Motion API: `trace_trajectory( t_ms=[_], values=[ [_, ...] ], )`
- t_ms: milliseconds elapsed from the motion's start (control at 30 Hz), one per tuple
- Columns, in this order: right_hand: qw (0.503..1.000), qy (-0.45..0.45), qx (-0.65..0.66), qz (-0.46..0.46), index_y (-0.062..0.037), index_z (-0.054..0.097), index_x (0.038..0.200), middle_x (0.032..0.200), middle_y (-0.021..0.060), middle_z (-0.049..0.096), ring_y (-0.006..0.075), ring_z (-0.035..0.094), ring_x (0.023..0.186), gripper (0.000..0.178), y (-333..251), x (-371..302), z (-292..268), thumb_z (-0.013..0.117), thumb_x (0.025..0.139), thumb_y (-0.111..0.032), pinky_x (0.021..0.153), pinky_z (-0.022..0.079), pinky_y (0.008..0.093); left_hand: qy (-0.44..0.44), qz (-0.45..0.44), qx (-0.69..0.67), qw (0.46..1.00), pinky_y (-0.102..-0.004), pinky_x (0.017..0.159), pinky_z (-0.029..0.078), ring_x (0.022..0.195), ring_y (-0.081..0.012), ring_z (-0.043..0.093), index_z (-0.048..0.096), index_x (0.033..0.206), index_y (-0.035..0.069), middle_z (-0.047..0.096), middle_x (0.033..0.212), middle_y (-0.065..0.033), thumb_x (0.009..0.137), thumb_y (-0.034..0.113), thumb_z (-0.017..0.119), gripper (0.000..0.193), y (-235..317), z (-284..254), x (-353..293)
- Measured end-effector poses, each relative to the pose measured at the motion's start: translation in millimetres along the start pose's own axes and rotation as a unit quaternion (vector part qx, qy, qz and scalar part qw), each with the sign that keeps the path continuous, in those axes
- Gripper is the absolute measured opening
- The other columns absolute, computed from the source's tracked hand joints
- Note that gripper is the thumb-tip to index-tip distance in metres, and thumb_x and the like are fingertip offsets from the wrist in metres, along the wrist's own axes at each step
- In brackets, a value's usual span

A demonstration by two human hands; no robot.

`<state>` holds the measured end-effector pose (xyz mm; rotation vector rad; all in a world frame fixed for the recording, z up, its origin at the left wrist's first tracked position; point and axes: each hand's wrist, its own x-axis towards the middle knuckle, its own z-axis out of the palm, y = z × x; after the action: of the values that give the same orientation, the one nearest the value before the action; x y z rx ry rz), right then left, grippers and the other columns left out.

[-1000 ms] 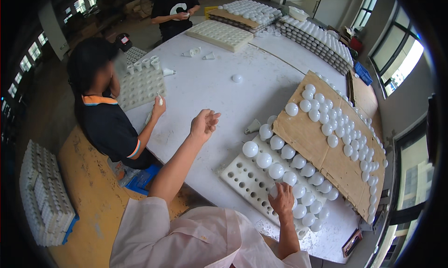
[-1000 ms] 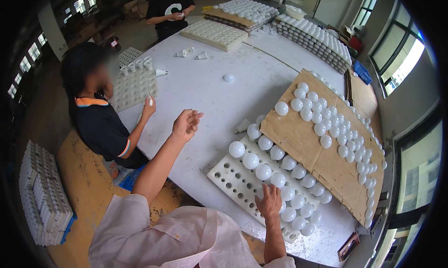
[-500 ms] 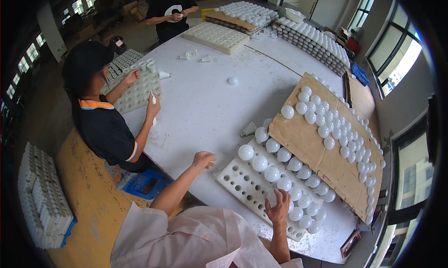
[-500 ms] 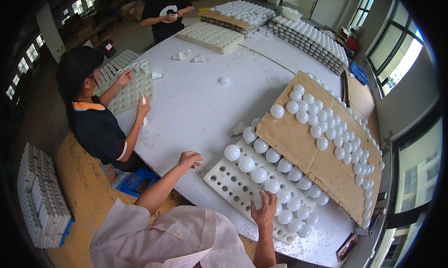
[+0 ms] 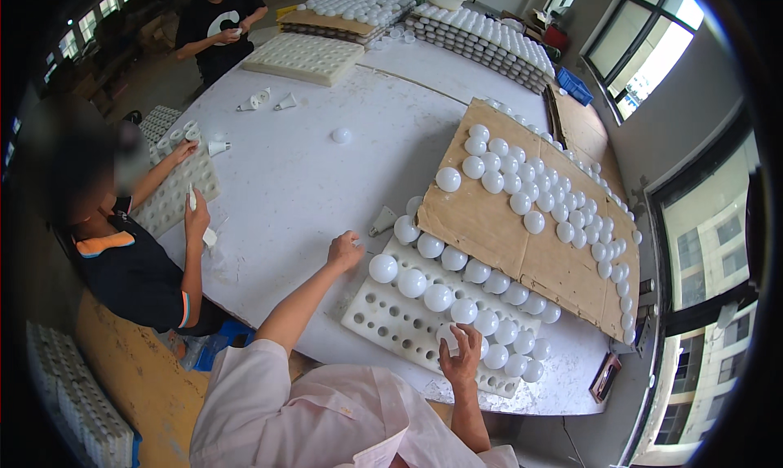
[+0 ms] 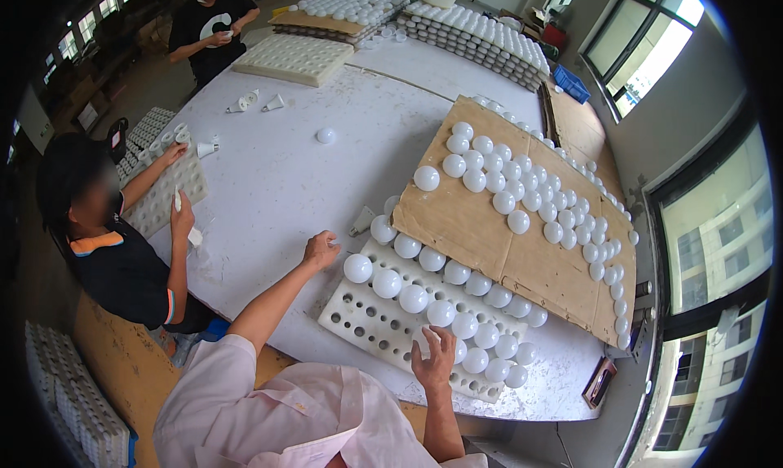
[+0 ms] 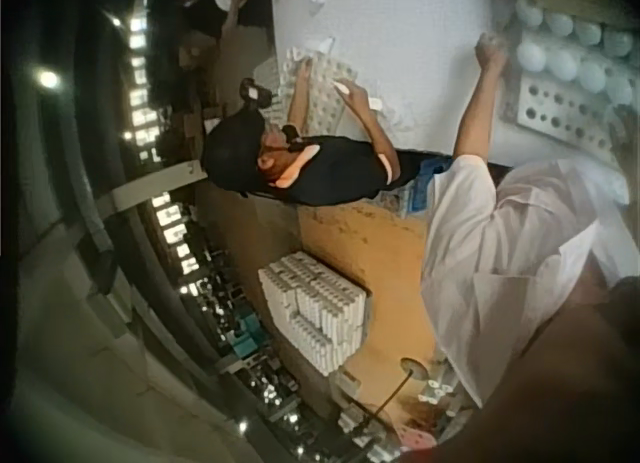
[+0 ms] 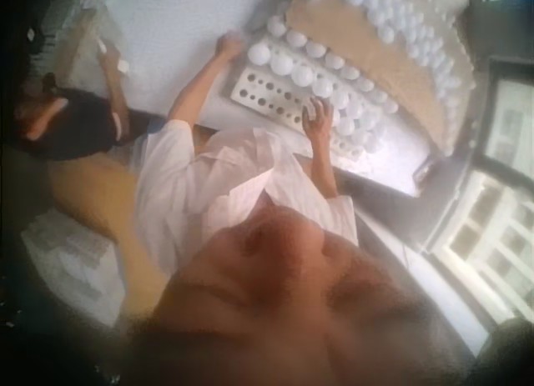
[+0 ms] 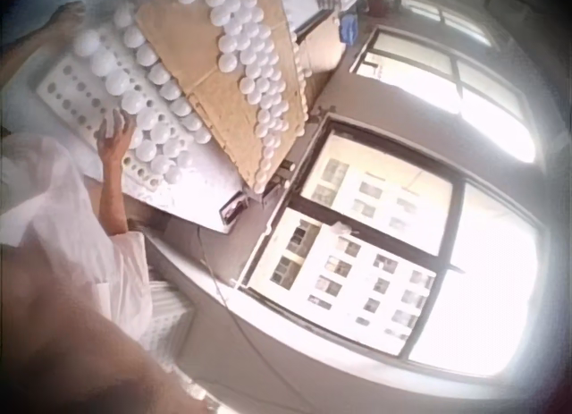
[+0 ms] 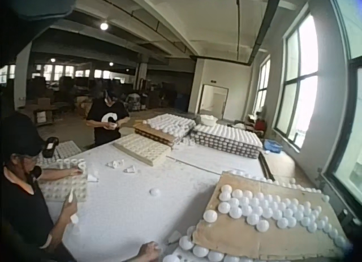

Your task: The person assembles light bulbs by taking bulb bases and dome covers from trays on the table and fitting the covers onto the bases by hand.

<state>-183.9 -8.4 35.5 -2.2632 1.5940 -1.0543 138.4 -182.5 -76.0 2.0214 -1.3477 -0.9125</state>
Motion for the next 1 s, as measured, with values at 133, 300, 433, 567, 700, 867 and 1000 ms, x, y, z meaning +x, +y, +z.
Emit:
trace_trajectory(
  t_ms=[133,300,433,567,700,867,1000],
  values=[
    [0.999,0.017,-0.004,0.032,-0.0079,0.061,0.107,0.107,0.0134,0.057,0.0325,0.055,0.096,0.043,-3.8,-6.3,2.9,0.073,0.066,0.0,0.082,0.045,0.0417,-0.002,0.029,0.038,0.999,-0.0382,0.092,0.048,0.106,-0.03,0.061,0.058,0.113,0.003,0.064,0.112,-0.017,0.079,0.024,0.069,0.042,25.1,22.9,41.1],
    [0.997,0.023,-0.028,0.071,-0.0059,0.062,0.104,0.104,0.0144,0.058,0.0326,0.056,0.095,0.04,-5.4,-4.1,9.2,0.073,0.067,0.0,0.078,0.047,0.0407,-0.015,0.07,0.131,0.989,-0.0388,0.107,0.035,0.129,-0.0358,0.039,0.048,0.123,-0.005,0.04,0.139,-0.0243,0.076,0.029,0.072,0.062,32.7,53.5,80.7],
    [0.997,0.016,-0.005,0.079,-0.0048,0.062,0.106,0.104,0.0161,0.059,0.0328,0.057,0.094,0.041,-5.0,26.3,13.3,0.072,0.067,0.002,0.079,0.048,0.0394,-0.015,0.066,0.129,0.989,-0.04,0.111,0.031,0.133,-0.0382,0.033,0.048,0.125,-0.005,0.033,0.144,-0.026,0.074,0.031,0.074,0.067,22.6,71.8,101.2],
    [0.999,0.014,0.021,0.033,-0.0038,0.061,0.109,0.105,0.0158,0.06,0.0318,0.058,0.095,0.043,-2.4,105.1,27.8,0.071,0.068,0.003,0.079,0.049,0.0384,-0.012,0.072,0.058,0.996,-0.0402,0.111,0.029,0.134,-0.0381,0.032,0.051,0.122,-0.006,0.032,0.145,-0.0264,0.073,0.03,0.076,0.066,-3.9,77.8,109.3],
    [0.998,-0.021,0.038,0.051,-0.0072,0.053,0.122,0.118,0.0169,0.053,0.03,0.057,0.098,0.056,32.6,190.6,56.4,0.072,0.07,-0.003,0.076,0.052,0.0363,-0.012,0.04,-0.026,0.999,-0.0378,0.105,0.038,0.126,-0.0348,0.045,0.055,0.116,-0.006,0.042,0.138,-0.0266,0.074,0.023,0.076,0.056,-5.5,52.8,82.9],
    [0.989,-0.068,-0.088,0.096,-0.0094,0.044,0.133,0.127,0.0181,0.046,0.0336,0.055,0.107,0.072,71.3,299.0,101.6,0.076,0.071,-0.026,0.089,0.048,0.0404,-0.087,-0.107,-0.349,0.927,-0.0285,0.073,0.051,0.085,-0.0152,0.061,0.055,0.11,-0.002,0.063,0.099,-0.0101,0.075,0.018,0.076,0.045,-66.4,-3.8,-5.9],
    [0.967,-0.139,-0.179,0.115,-0.0107,0.043,0.135,0.131,0.0178,0.047,0.0343,0.052,0.115,0.079,61.5,344.7,117.0,0.076,0.068,-0.038,0.097,0.043,0.0425,-0.032,-0.118,-0.42,0.899,-0.0272,0.07,0.05,0.078,-0.0137,0.061,0.055,0.109,-0.001,0.063,0.095,-0.0083,0.073,0.016,0.078,0.046,-122.5,-19.0,-88.6]
  ],
)
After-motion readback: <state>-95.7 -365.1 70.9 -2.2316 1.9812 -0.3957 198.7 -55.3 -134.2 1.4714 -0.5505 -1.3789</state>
